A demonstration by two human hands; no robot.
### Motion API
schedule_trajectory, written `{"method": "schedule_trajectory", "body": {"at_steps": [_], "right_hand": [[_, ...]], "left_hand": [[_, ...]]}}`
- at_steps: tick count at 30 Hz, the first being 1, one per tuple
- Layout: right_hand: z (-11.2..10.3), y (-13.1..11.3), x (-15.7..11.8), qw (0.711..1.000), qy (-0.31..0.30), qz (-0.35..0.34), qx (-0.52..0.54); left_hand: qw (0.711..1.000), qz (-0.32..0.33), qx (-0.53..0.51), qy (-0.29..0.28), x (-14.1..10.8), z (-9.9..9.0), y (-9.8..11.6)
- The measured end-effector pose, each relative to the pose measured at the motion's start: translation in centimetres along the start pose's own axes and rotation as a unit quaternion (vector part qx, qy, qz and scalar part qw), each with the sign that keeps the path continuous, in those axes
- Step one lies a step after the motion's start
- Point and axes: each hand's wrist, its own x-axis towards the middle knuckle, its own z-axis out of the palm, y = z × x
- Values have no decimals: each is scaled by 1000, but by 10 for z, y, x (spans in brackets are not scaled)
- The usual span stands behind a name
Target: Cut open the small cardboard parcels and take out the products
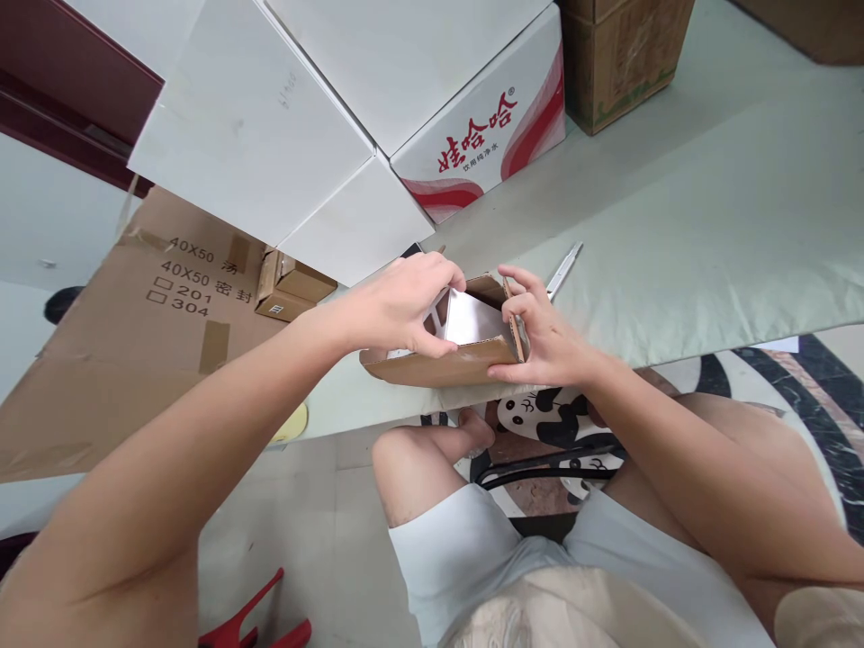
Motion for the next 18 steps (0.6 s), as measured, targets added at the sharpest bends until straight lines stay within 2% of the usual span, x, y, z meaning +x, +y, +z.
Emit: {"method": "schedule_trajectory", "body": {"at_steps": [8, 13, 18], "right_hand": [[2, 0, 1, 1000, 12, -20, 5], [-2, 1, 2, 1000, 6, -8, 18], [-5, 0, 2, 1000, -8, 11, 14]], "left_hand": [[998, -17, -64, 23, -15, -2, -14], [984, -46, -142, 94, -34, -10, -30], [963, -72, -224, 133, -63, -14, -46]]}}
